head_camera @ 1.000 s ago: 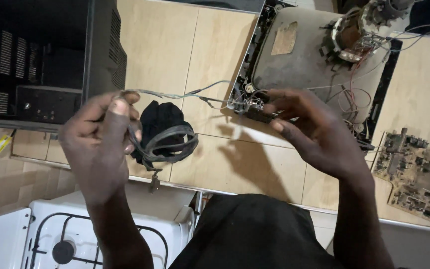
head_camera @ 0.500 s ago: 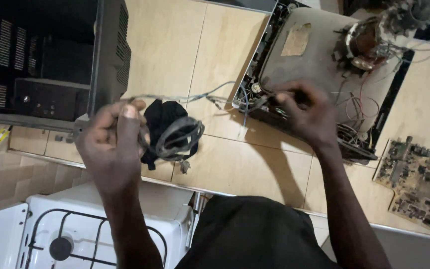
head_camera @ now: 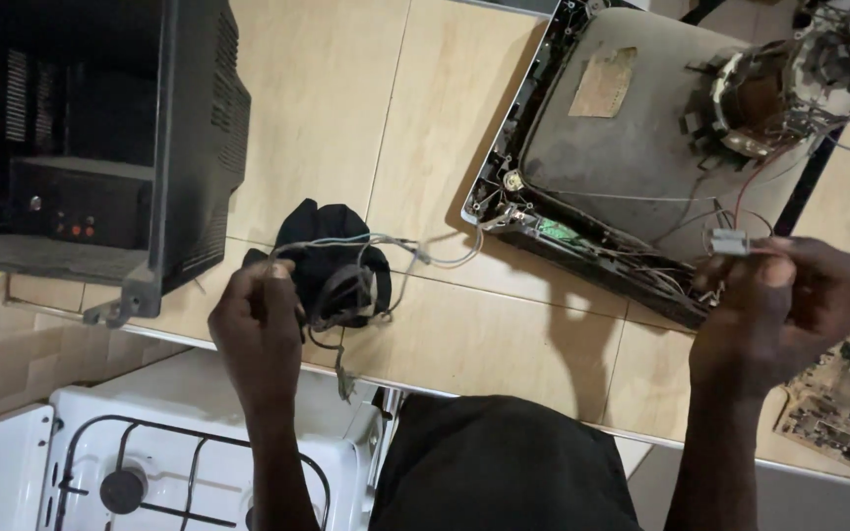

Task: Disassembling a CRT television and cleaning the internal circuit board using a brush and screwdriver.

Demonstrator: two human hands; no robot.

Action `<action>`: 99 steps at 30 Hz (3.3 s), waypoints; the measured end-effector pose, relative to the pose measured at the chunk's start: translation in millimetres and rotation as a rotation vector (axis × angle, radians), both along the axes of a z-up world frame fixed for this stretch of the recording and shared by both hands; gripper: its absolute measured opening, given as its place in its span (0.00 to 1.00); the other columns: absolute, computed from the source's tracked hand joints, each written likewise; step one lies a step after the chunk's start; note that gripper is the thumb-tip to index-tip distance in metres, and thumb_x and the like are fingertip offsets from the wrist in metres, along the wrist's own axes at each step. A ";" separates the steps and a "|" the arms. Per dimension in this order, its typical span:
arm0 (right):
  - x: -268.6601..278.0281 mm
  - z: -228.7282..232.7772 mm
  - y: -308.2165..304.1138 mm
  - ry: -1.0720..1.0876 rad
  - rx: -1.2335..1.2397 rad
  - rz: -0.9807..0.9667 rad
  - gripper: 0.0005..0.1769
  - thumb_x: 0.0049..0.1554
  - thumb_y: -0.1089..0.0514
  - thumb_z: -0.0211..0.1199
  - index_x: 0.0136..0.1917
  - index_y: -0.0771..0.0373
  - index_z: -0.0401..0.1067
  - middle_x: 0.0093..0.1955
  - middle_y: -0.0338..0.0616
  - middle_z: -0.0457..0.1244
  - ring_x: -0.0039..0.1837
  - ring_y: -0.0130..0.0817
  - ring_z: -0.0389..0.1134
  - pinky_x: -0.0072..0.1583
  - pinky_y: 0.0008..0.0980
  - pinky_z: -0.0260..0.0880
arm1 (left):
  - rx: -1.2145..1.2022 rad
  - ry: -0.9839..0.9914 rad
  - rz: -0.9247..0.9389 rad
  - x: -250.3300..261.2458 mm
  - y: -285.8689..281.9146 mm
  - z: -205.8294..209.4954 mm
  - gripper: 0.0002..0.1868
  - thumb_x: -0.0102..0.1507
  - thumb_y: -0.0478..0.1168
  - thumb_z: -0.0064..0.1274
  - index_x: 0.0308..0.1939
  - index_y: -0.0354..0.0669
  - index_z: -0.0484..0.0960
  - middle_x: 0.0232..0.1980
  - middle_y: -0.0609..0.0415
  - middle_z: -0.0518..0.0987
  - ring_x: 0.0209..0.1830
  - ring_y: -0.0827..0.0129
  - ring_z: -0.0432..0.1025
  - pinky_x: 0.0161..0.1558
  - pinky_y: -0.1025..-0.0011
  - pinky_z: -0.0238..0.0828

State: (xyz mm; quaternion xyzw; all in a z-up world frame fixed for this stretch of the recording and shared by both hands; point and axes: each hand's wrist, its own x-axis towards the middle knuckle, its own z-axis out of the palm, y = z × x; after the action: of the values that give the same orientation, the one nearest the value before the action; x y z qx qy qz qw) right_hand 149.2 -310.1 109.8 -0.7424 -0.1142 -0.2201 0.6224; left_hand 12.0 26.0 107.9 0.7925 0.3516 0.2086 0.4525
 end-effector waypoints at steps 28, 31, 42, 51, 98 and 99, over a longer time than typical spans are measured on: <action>19.0 -40.7 -10.7 0.180 -0.069 -0.046 0.14 0.73 0.51 0.53 0.54 0.64 0.59 0.40 0.49 0.56 0.35 0.34 0.57 0.41 0.36 0.66 | 0.269 0.031 -0.337 104.0 -13.9 -22.9 0.14 0.69 0.37 0.49 0.57 0.38 0.79 0.55 0.46 0.76 0.49 0.58 0.75 0.45 0.67 0.75; 18.9 -38.9 -10.5 0.182 -0.059 -0.031 0.15 0.73 0.51 0.53 0.53 0.65 0.59 0.38 0.50 0.55 0.34 0.36 0.57 0.41 0.38 0.66 | 0.014 -0.059 -0.744 123.3 -42.3 -13.5 0.14 0.69 0.44 0.51 0.56 0.42 0.77 0.56 0.52 0.78 0.53 0.65 0.73 0.51 0.70 0.73; 18.6 -27.9 -15.4 0.216 -0.061 0.004 0.07 0.70 0.61 0.54 0.51 0.67 0.63 0.43 0.51 0.60 0.37 0.35 0.64 0.42 0.33 0.67 | 0.595 -0.006 -1.335 188.6 -64.5 -90.6 0.24 0.54 0.28 0.63 0.53 0.48 0.80 0.49 0.52 0.77 0.39 0.53 0.74 0.26 0.59 0.67; 25.1 -47.3 -29.0 0.126 0.038 0.101 0.08 0.67 0.65 0.56 0.51 0.76 0.67 0.34 0.53 0.62 0.31 0.35 0.66 0.40 0.32 0.68 | 0.698 0.054 -1.084 175.7 -80.2 -85.5 0.11 0.59 0.41 0.60 0.43 0.62 0.80 0.47 0.72 0.78 0.39 0.66 0.77 0.37 0.67 0.77; -11.2 39.5 -72.8 0.017 -0.437 0.144 0.24 0.71 0.78 0.50 0.78 0.80 0.53 0.75 0.71 0.54 0.77 0.64 0.60 0.71 0.51 0.68 | -0.104 -0.251 -0.444 42.2 -71.6 -43.9 0.14 0.68 0.40 0.49 0.57 0.41 0.77 0.54 0.52 0.81 0.51 0.65 0.77 0.49 0.68 0.75; -7.3 34.1 -87.5 0.031 -0.412 0.029 0.21 0.72 0.82 0.49 0.76 0.80 0.56 0.71 0.73 0.60 0.72 0.61 0.66 0.67 0.45 0.69 | -0.134 -0.295 -0.421 47.6 -73.0 -38.7 0.12 0.69 0.39 0.49 0.55 0.40 0.78 0.52 0.51 0.82 0.53 0.64 0.77 0.53 0.68 0.76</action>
State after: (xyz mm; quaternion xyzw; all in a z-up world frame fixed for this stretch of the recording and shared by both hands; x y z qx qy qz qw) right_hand 141.9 -397.5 143.9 -0.8556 -0.1580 -0.1718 0.4620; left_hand 59.6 -47.0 69.3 0.7774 0.1220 0.1994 0.5839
